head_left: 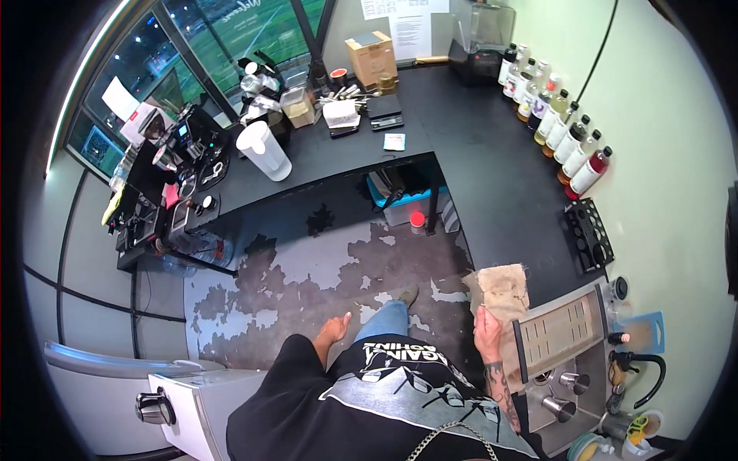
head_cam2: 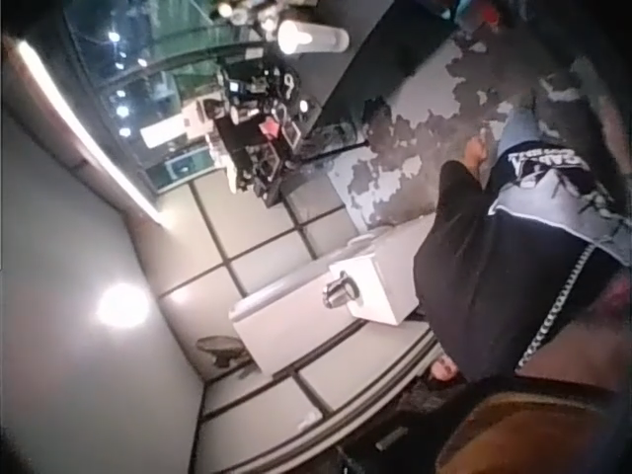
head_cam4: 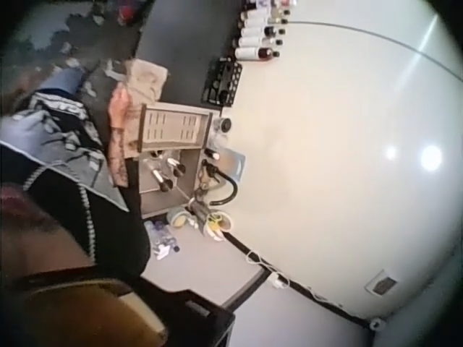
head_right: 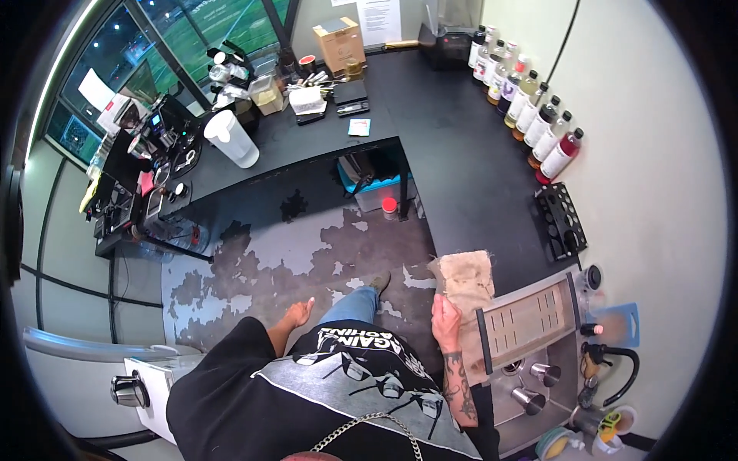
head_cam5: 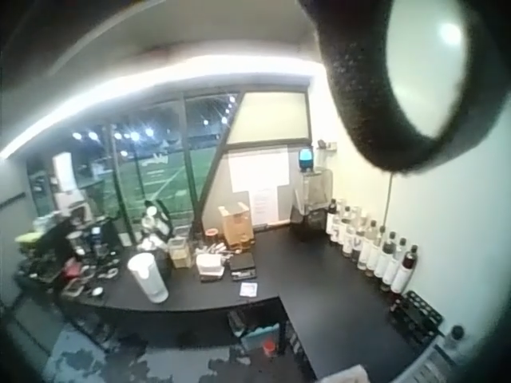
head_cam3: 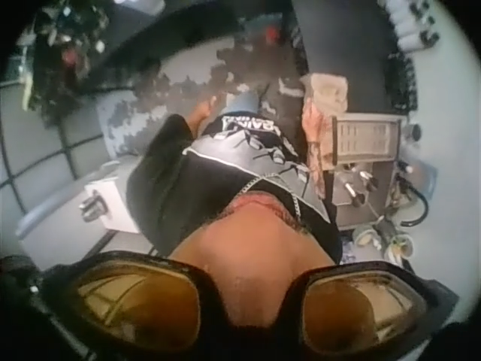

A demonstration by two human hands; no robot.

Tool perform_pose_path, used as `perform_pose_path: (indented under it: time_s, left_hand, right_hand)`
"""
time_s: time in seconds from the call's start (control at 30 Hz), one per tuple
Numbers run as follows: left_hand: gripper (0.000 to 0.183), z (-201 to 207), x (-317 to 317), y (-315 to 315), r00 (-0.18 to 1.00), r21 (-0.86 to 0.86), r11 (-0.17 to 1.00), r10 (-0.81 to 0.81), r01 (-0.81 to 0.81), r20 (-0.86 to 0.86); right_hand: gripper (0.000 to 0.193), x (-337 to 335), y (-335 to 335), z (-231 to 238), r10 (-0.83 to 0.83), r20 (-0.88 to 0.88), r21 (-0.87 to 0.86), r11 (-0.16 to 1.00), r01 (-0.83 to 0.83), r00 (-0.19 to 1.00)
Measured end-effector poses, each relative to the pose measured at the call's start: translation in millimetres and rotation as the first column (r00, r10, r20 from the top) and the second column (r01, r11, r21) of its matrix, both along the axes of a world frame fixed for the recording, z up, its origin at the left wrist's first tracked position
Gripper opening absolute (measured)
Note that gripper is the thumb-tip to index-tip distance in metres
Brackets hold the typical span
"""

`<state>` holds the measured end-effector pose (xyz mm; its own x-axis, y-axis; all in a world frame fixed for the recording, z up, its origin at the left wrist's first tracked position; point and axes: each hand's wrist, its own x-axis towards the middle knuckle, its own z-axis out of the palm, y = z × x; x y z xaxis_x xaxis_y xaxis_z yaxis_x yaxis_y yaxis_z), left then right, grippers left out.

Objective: Cleaning syrup bottles and organizing a coffee station.

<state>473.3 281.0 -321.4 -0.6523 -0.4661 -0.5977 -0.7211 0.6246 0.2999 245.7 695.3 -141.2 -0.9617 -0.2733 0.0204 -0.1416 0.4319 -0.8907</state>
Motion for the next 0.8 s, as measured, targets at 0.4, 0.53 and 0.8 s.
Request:
perform_pose_path:
  time_s: [0.4,0.53,0.8]
  left_hand:
    - [0.057,-20.4,-59.0,-71.0,0.994,0.221,0.975,-0.025,0.001,0.103]
    - [0.044,-16.6,-126.0,-127.1,0.929,0.191,0.947,-0.188,0.258,-0.319]
    - [0.051,148.0,-227.3,-157.1,0.748,0.434,0.888,0.184,0.152,-0.638]
  right_hand:
    - [0.035,-39.9,-160.9,-2.1,0.276,0.227,-0.165,0.956,-0.243,0.934]
    - [0.039,-61.4,-224.2,0.3,0.336,0.288,-0.123,0.942,-0.314,0.897]
    - [0.063,-111.9,-387.6,21.4,0.714,0.415,-0.152,0.666,-0.731,0.564]
